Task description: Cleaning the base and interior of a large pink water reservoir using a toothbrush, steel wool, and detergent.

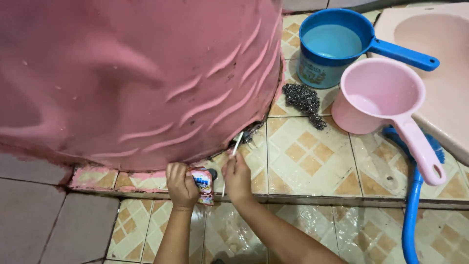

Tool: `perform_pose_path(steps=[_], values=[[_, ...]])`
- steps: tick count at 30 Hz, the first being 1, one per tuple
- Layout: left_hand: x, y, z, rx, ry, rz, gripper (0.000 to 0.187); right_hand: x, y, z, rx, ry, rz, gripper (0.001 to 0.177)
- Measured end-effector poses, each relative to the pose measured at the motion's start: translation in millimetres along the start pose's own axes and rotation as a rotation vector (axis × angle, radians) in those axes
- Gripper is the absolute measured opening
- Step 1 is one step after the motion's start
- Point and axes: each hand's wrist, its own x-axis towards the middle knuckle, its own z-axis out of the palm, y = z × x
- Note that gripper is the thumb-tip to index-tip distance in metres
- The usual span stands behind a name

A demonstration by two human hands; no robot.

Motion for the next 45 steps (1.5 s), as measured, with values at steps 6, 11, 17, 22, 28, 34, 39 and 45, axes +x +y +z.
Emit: perform_pose_path(steps=[6,11,17,22,28,34,39,45], values=[[3,-2,1,0.018,0.017,0.033,0.015,7,-7,-15,0.100,-0.078,0.393,0.024],[3,1,3,0.022,0.016,0.033,0.016,14,-21,-17,0.342,-0.067,0.341,0.015],[3,3,0,0.026,-0.004,0.024,0.016,17,-26,-13,0.321,-0.193,0.448,0.020],[1,1,3,0.040,-0.003,0.032,0.018,10,-28,-6,0.383,-0.109,0.458,0.017],[2,2,3,0.045,0.005,0.012,0.015,20,-21,-10,0.428,-0.098,0.401,0.021],[0,2,0,0.029,-0.019,0.016,0.015,-2,-21,3,0.379,-0.158,0.541,0.022],[-2,-3,4,0.039,0.008,0.018,0.016,4,-29,2,0.345,0.002,0.438,0.023],[-1,0,2,0.029,0.001,0.021,0.017,40,4,-47,-0.631,-0.481,0.220,0.029]])
